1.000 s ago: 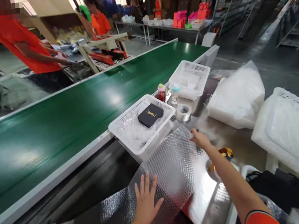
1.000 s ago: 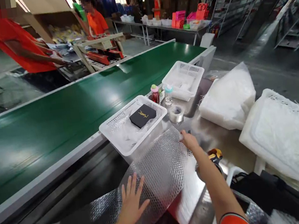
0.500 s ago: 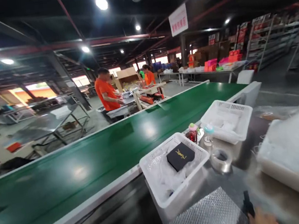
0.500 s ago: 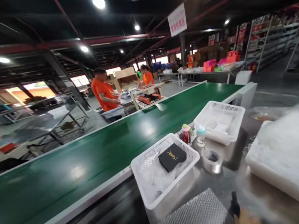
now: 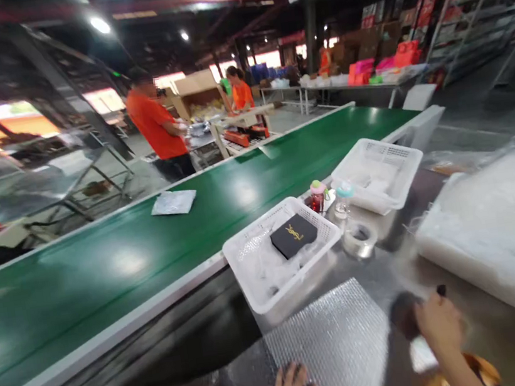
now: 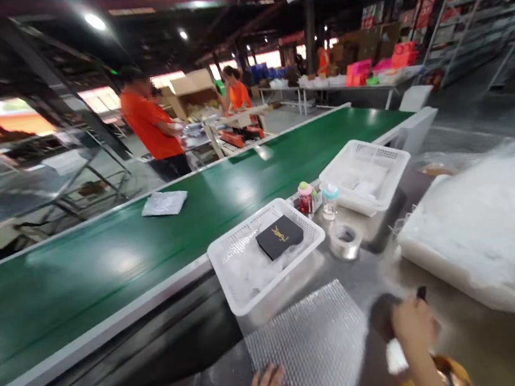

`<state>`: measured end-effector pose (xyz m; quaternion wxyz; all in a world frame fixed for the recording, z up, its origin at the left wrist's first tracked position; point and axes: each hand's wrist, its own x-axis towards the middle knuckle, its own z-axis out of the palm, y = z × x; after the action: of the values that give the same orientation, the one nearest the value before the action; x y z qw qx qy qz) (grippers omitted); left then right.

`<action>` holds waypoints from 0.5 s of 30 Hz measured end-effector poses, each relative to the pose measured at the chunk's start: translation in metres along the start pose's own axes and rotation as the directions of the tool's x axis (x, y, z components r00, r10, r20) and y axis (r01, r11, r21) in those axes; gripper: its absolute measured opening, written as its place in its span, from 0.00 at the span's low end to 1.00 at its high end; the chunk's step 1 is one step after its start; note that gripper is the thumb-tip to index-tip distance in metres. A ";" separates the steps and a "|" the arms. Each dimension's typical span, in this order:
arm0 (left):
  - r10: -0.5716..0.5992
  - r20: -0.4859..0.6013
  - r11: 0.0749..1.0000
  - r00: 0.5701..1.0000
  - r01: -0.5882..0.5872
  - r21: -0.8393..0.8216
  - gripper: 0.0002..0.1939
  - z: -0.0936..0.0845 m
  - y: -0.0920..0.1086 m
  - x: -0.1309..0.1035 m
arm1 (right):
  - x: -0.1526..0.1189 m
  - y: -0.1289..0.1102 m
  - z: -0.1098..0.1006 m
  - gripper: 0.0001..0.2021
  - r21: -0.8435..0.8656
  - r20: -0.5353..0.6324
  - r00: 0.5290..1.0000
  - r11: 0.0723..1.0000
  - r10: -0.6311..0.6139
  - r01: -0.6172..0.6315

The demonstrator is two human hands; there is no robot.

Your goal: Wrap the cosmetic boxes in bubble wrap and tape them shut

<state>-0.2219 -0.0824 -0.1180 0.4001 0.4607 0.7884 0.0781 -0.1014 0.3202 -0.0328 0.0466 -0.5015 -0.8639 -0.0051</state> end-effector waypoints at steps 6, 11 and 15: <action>-0.040 0.007 0.998 0.999 0.039 0.045 0.39 -0.007 0.036 -0.019 | -0.094 -0.093 -0.009 0.27 0.072 0.453 0.852 0.963 -0.263 0.259; -0.049 -0.003 0.998 0.999 0.049 0.036 0.37 -0.017 0.041 -0.018 | -0.143 -0.103 0.025 0.46 0.078 0.629 0.748 0.975 -0.211 0.210; -0.116 -0.111 0.988 0.987 0.126 0.086 0.43 -0.028 0.034 -0.009 | -0.140 -0.094 0.036 0.48 0.050 0.601 0.772 0.974 -0.207 0.222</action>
<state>-0.2163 -0.0638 -0.0777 0.3399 0.4252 0.8378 0.0410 -0.1169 0.1541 -0.0774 -0.2375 -0.3756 -0.8850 0.1390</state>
